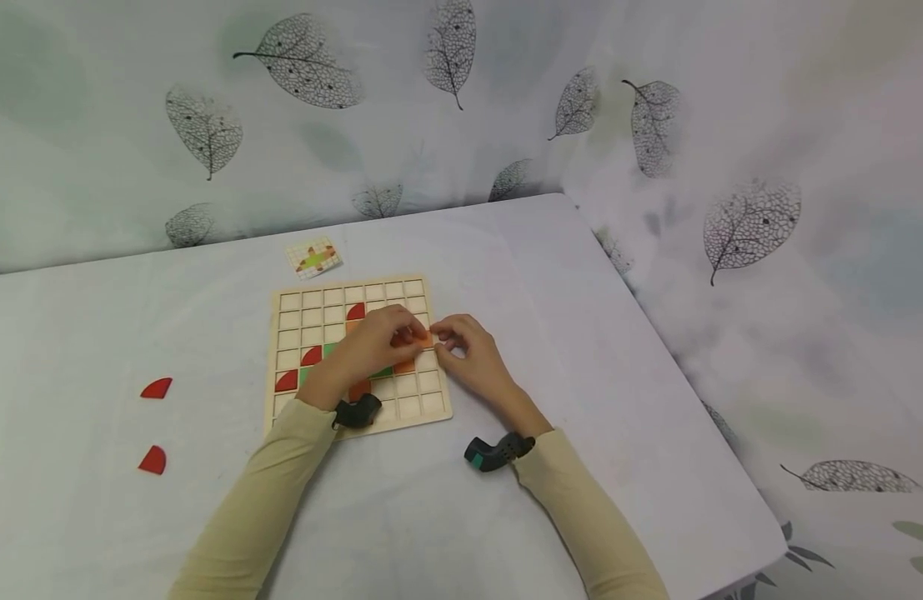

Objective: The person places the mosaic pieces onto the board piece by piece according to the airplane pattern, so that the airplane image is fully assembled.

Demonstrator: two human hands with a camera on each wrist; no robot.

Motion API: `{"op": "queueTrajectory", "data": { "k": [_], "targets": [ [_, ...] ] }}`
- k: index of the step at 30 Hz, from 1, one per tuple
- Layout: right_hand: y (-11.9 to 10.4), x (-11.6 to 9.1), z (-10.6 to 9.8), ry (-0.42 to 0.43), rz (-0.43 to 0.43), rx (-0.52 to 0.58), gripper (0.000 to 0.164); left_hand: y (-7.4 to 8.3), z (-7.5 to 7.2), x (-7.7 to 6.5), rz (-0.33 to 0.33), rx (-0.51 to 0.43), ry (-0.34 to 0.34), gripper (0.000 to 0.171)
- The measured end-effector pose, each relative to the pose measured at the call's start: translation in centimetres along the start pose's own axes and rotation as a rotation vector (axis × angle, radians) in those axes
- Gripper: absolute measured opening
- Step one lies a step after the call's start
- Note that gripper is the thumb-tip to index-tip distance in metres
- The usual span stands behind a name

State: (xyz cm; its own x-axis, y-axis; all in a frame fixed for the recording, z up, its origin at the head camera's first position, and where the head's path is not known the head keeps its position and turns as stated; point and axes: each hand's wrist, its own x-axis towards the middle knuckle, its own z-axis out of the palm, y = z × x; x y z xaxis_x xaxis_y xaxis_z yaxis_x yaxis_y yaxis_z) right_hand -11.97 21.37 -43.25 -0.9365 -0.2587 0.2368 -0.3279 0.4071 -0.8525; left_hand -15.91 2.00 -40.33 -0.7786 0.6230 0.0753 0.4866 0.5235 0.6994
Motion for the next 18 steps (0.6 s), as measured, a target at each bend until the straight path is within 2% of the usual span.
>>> {"op": "queueTrajectory", "data": {
  "k": [4,10,13,18],
  "targets": [
    [1.3,0.2,0.3,0.000,0.006,-0.005,0.026,0.1,-0.3,-0.3,0.025,-0.020,0.050,0.013],
    [1.3,0.0,0.3,0.005,0.038,-0.007,0.026,0.6,-0.8,-0.7,0.044,-0.030,0.072,0.014],
    [0.7,0.0,0.2,0.003,0.047,-0.010,0.026,1.1,-1.3,-1.1,0.048,-0.008,0.084,0.015],
    [-1.9,-0.1,-0.1,-0.015,0.044,-0.018,0.025,1.9,-2.1,-1.7,0.071,0.007,0.126,0.013]
  ]
}}
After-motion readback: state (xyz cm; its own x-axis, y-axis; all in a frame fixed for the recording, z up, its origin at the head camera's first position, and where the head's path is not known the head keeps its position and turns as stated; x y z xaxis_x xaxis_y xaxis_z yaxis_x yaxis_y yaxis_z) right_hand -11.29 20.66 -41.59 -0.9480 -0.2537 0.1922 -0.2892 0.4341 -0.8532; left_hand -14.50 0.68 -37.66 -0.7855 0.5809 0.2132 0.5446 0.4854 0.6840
